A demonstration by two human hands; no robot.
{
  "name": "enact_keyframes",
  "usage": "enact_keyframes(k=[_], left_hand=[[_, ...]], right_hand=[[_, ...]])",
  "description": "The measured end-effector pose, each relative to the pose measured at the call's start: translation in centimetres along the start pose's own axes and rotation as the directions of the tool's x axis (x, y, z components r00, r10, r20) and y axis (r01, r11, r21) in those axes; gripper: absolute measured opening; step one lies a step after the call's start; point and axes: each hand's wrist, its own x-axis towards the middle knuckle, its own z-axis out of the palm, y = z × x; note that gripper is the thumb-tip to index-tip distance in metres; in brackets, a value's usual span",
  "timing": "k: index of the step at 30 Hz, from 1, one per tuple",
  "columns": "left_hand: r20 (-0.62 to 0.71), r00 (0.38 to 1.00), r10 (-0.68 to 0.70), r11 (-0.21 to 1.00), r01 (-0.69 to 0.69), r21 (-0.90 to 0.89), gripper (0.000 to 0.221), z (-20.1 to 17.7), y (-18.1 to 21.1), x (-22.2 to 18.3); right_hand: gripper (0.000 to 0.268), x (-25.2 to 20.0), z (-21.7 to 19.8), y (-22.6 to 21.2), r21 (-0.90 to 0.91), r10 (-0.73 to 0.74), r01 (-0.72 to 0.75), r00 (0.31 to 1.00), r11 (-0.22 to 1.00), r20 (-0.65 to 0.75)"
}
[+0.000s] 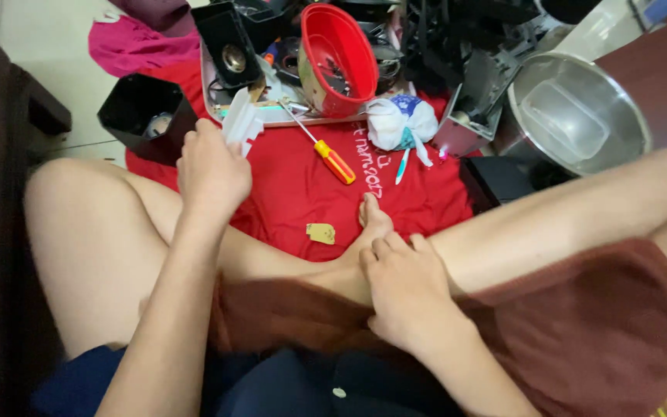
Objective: The person sits on the floor and works on small appliance components. They twist open a black housing, handle white plastic strips, scrape and rub a small yellowish part with a strip, then scrub a black ring-shaped part with a toothbrush.
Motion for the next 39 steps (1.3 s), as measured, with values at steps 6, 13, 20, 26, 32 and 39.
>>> enact_keyframes(k=[6, 13, 20, 26, 32, 39], left_hand=[[0.17, 0.982, -0.078, 0.997, 0.078, 0.01, 0.041, -0.7, -3.4, -1.6], [0.203, 0.978, -0.038, 0.997, 0.051, -0.06, 0.043, 1.5, -3.7, -2.5], [0.178, 0.98, 0.09, 0.985, -0.061, -0.163, 0.028, -3.0, 1.6, -3.7], [0.144, 0.946, 0.291, 0.933, -0.314, 0.175, 0.03, -0.6, 2.2, -3.6], [-0.183, 0.965, 0.191, 0.979, -0.201, -0.04, 0.026, 0.3, 1.7, -2.3], [-0.544, 0.839, -0.001, 0.927, -0.204, -0.316, 0.024, -1.6, 0.2, 0.4]], right_hand=[[0.05, 4.0, -9.6, -1.5, 0.239, 0.054, -0.236, 0.809, 0.942, 0.585], [0.043, 18.1, 7.2, 0.0, 0.163, 0.006, -0.083, 0.906, 0.983, 0.423], [0.041, 19.7, 11.9, -0.8, 0.167, -0.108, 0.05, 0.928, 0.985, 0.357], [0.025, 18.3, 3.8, 0.6, 0.301, 0.058, -0.09, 0.992, 0.95, 0.112], [0.019, 10.8, -3.6, 1.3, 0.651, 0.326, -0.181, 0.939, 0.737, -0.108], [0.02, 5.1, -6.0, 0.1, 0.849, 0.34, -0.162, 0.94, 0.504, -0.022]])
